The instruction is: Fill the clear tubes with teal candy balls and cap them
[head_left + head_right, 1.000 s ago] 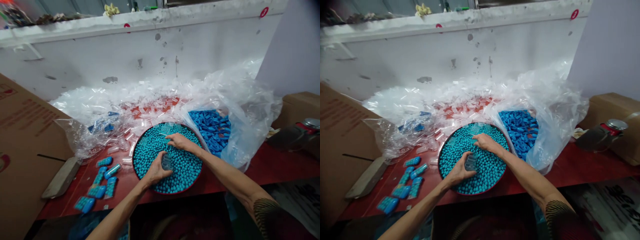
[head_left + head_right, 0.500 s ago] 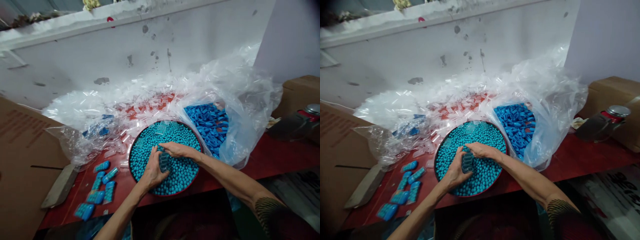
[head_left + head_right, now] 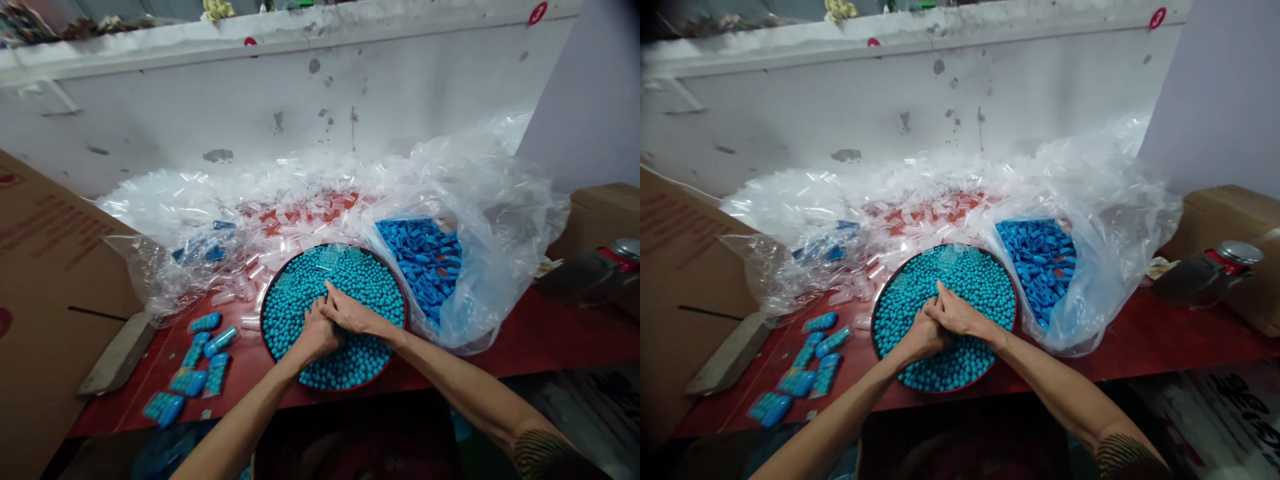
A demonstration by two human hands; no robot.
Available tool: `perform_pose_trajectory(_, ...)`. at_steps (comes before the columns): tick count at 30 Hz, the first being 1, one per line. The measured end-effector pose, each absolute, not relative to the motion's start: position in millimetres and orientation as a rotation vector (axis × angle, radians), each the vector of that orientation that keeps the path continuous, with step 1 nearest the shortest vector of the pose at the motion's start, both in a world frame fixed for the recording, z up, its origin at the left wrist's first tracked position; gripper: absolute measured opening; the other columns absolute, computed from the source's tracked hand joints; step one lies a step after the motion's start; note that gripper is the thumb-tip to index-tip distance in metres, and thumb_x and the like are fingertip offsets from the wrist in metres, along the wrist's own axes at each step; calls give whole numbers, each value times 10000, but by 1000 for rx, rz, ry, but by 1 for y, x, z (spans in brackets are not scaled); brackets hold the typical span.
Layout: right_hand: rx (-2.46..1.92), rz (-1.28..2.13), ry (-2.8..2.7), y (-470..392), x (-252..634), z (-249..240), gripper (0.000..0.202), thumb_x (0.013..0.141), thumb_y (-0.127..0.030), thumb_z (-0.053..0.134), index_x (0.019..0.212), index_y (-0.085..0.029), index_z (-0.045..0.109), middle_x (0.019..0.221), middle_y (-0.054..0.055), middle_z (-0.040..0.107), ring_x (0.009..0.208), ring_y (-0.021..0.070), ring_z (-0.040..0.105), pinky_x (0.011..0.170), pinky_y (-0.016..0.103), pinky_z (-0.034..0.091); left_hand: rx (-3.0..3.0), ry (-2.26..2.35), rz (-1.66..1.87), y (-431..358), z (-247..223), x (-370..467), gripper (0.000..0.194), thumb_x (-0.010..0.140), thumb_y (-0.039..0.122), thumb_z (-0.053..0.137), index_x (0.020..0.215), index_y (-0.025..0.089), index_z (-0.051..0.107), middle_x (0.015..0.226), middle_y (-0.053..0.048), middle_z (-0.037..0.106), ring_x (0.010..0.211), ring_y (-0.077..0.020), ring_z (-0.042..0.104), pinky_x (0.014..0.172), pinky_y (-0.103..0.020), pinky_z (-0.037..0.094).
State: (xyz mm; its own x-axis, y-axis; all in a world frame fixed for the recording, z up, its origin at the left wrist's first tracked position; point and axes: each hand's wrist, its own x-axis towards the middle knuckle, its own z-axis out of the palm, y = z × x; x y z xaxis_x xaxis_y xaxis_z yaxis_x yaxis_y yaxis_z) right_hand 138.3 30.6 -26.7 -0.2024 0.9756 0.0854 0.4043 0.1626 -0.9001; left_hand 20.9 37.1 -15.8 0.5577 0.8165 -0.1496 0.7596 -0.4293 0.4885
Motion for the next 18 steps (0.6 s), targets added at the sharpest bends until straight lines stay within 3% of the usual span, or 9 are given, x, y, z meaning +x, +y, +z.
perform_pose_trajectory(3, -1333, 805, -1712, 26, 148, -23, 477, 830, -418, 388, 1212, -134, 396, 1232, 125, 444, 1157, 211, 379, 961, 362, 294, 2377, 1269, 299, 37, -14, 15, 763, 570, 184, 543, 1274, 131, 253, 1072, -121, 450, 1022, -264, 428, 880, -378, 341)
perform_pose_trajectory(8, -1231, 351, -2163, -7, 156, -15, 179, 840, -247, 394, 880, -177, 554, 852, 61, 565, 866, 172, 493, 813, 338, 354, 2359, 1320, 456, 37, 4, -15, 830, 587, 219, 549, 1315, 89, 172, 1131, -138, 417, 1063, -261, 413, 930, -377, 328)
perform_pose_trajectory(13, -738, 192, -2731, -16, 131, -24, 205, 794, -349, 448, 922, -229, 554, 1022, 64, 515, 1031, 198, 403, 898, 410, 271, 2258, 1401, 404, 49, 4, -38, 825, 584, 260, 562, 1306, 105, 194, 1158, -126, 422, 1089, -256, 421, 931, -370, 342)
perform_pose_trajectory(18, -708, 20, -2836, 18, 127, -41, 200, 749, -311, 488, 919, -237, 563, 1030, 67, 511, 1022, 227, 389, 916, 500, 214, 2272, 1519, 350, 57, 7, -40, 810, 580, 265, 553, 1292, 86, 211, 1163, -140, 430, 1091, -262, 427, 917, -362, 348)
